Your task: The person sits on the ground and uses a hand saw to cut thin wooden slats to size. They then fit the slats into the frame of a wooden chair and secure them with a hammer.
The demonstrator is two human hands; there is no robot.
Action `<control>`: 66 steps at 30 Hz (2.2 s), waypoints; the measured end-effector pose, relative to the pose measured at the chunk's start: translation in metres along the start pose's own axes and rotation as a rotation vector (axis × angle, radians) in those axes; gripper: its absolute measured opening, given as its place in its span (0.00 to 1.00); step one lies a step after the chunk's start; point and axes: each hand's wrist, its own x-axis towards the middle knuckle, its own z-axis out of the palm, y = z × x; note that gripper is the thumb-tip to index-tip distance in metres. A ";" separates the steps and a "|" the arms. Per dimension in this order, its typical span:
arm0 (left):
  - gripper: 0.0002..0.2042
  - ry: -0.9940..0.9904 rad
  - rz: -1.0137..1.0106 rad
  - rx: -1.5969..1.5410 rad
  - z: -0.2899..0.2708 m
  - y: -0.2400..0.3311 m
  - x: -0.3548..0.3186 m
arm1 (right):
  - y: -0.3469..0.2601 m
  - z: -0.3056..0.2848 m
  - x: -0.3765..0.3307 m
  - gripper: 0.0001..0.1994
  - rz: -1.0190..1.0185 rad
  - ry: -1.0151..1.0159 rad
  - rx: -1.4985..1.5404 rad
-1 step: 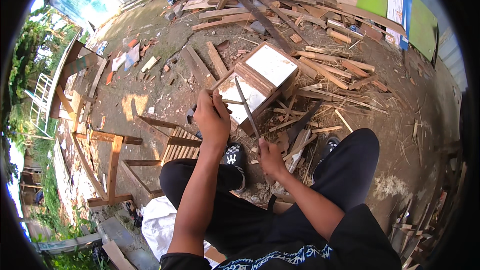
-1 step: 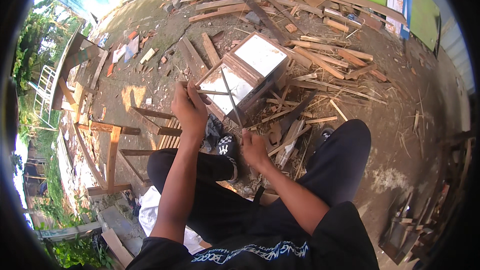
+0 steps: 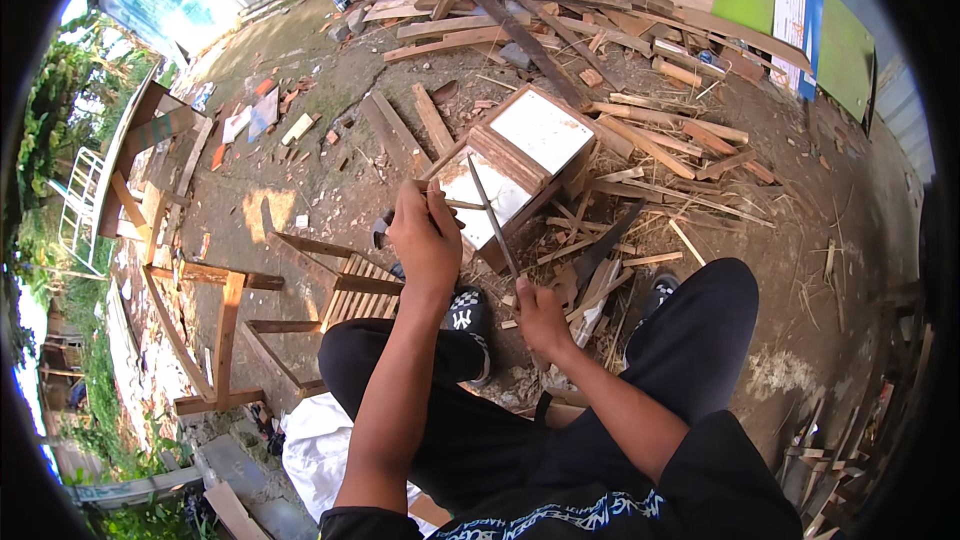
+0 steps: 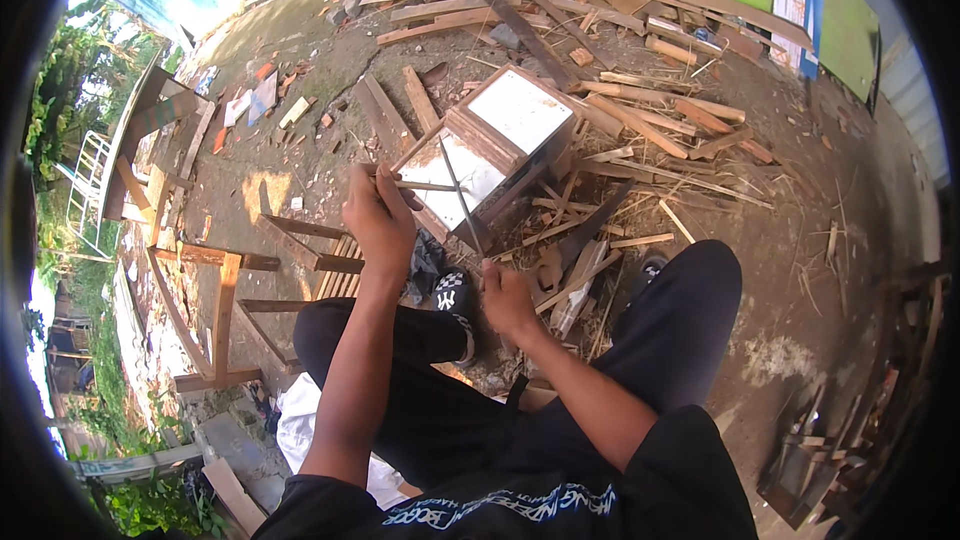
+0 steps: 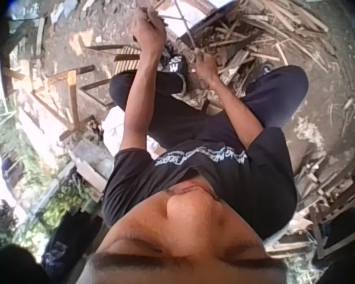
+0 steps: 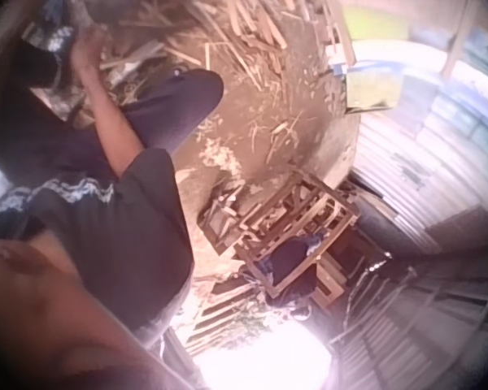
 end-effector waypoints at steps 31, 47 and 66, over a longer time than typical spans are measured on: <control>0.12 0.043 0.042 0.020 -0.002 0.001 0.003 | 0.007 -0.005 0.011 0.25 0.067 0.090 -0.264; 0.11 0.032 0.005 0.050 -0.010 -0.002 0.000 | -0.030 -0.007 -0.010 0.26 -0.002 -0.033 -0.062; 0.19 0.238 -0.341 -0.359 -0.032 -0.021 0.023 | -0.008 -0.044 0.019 0.20 0.145 0.160 0.576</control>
